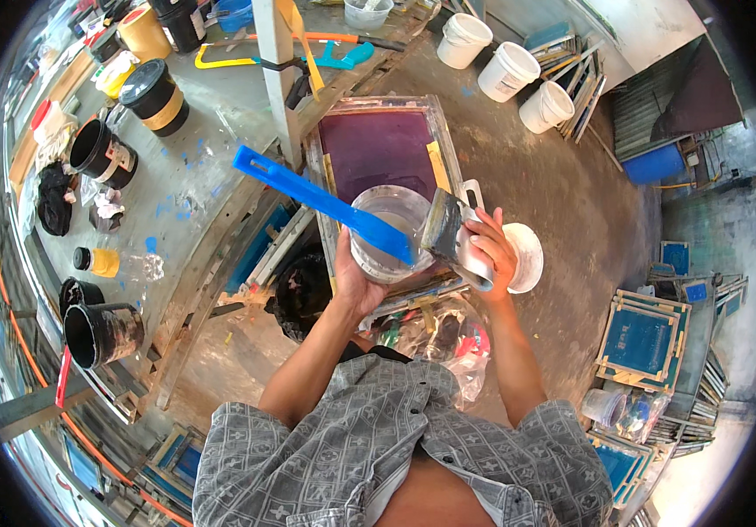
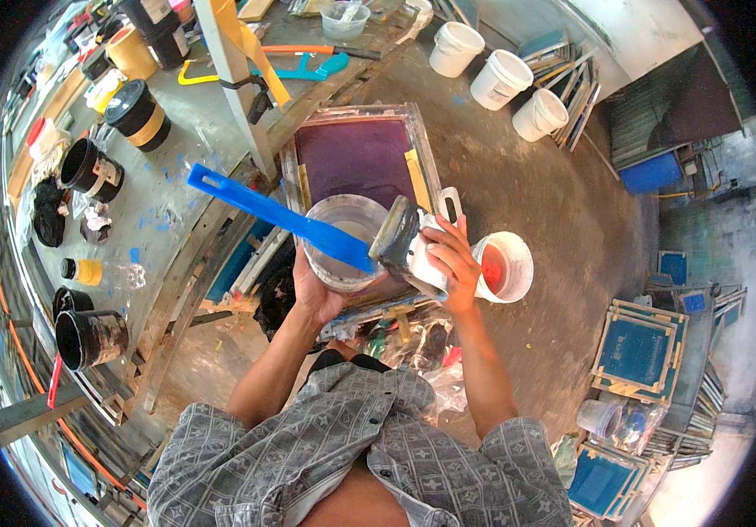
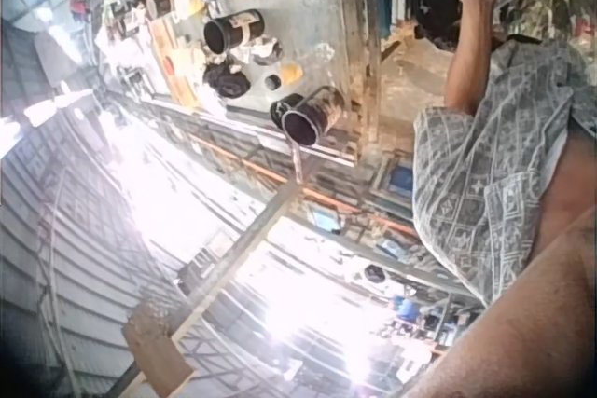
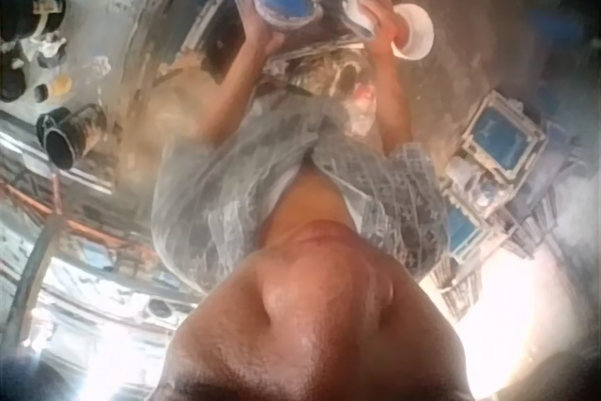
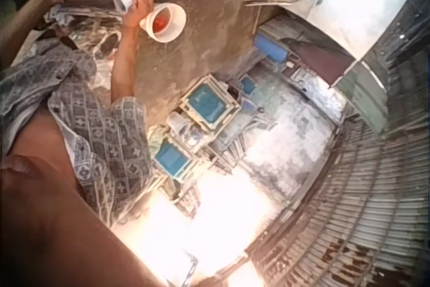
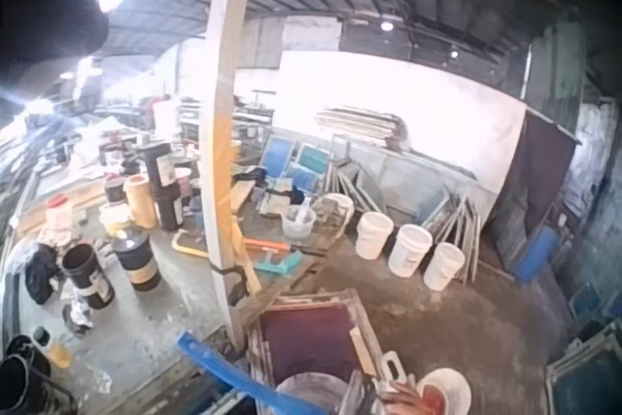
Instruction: The person uses a squeegee to spread purple ink across a screen-printing frame mounted on a drying rack. After completing the pass, they carry the frame to a workbench, dip the squeegee into a container of liquid, and wipe it clean with a cloth.
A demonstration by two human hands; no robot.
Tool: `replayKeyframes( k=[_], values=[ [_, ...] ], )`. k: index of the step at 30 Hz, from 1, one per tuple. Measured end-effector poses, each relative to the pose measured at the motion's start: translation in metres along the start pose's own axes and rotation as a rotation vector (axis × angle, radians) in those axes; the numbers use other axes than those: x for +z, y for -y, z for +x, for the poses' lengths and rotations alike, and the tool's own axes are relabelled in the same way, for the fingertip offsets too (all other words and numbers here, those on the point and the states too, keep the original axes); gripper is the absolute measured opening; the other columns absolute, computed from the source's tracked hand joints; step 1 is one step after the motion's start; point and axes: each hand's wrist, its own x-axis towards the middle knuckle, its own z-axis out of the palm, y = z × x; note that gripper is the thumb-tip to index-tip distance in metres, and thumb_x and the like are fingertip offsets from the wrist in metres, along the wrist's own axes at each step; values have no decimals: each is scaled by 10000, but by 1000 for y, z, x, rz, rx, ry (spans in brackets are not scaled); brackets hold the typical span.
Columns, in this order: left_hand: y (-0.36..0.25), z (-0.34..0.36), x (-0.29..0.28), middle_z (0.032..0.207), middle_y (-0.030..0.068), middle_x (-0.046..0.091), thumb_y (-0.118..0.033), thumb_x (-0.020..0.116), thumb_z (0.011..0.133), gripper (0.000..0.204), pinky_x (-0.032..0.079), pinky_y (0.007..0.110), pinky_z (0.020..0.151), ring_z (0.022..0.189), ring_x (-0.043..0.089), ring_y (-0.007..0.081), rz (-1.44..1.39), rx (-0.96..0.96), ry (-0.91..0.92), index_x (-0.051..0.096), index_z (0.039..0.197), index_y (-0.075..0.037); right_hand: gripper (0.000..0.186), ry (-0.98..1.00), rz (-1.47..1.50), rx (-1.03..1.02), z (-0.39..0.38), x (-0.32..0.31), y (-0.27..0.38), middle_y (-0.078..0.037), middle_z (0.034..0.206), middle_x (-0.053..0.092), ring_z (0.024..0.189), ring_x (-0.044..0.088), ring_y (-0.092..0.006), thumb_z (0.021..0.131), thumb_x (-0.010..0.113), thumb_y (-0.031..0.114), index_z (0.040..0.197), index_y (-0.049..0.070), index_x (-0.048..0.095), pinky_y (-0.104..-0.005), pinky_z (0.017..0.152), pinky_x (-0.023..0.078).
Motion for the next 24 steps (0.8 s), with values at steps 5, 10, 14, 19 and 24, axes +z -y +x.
replayKeyframes(
  k=[5,10,14,19,24],
  values=[
    [-6,-23,-40,1401,113,586,-653,428,1008,716,463,510,1089,1275,576,308,71,77,-86,489,1451,-93,303,102,-162,79,-8,-1,-42,-169,1166,726,1208,648,-370,832,734,-33,1119,49,685,-523,1118,412],
    [-29,-61,-112,1368,145,618,-662,390,1009,718,506,517,1038,1242,596,327,-125,145,154,536,1421,-91,331,335,-255,214,-33,28,-101,-130,1122,736,1071,691,-333,794,708,-51,1103,69,704,-455,976,509],
    [-53,-85,-128,1404,157,599,-665,375,1012,735,499,509,1051,1246,591,333,151,318,-118,532,1428,-81,332,381,-331,66,-5,68,-157,-131,1090,746,1040,696,-330,785,700,-1,1108,75,719,-462,923,529],
    [-58,-111,-138,1417,150,585,-653,418,993,723,470,543,1082,1282,563,348,148,406,-165,529,1430,-88,354,363,-417,187,16,100,-201,-131,1085,747,961,692,-350,764,696,6,1109,85,725,-448,842,539],
    [-50,-109,-149,1420,144,581,-640,447,986,706,466,553,1091,1285,564,345,68,369,-110,541,1417,-89,368,450,-343,137,-20,108,-168,-80,1140,741,1034,674,-312,769,718,35,1121,137,738,-439,912,519]
  ],
)
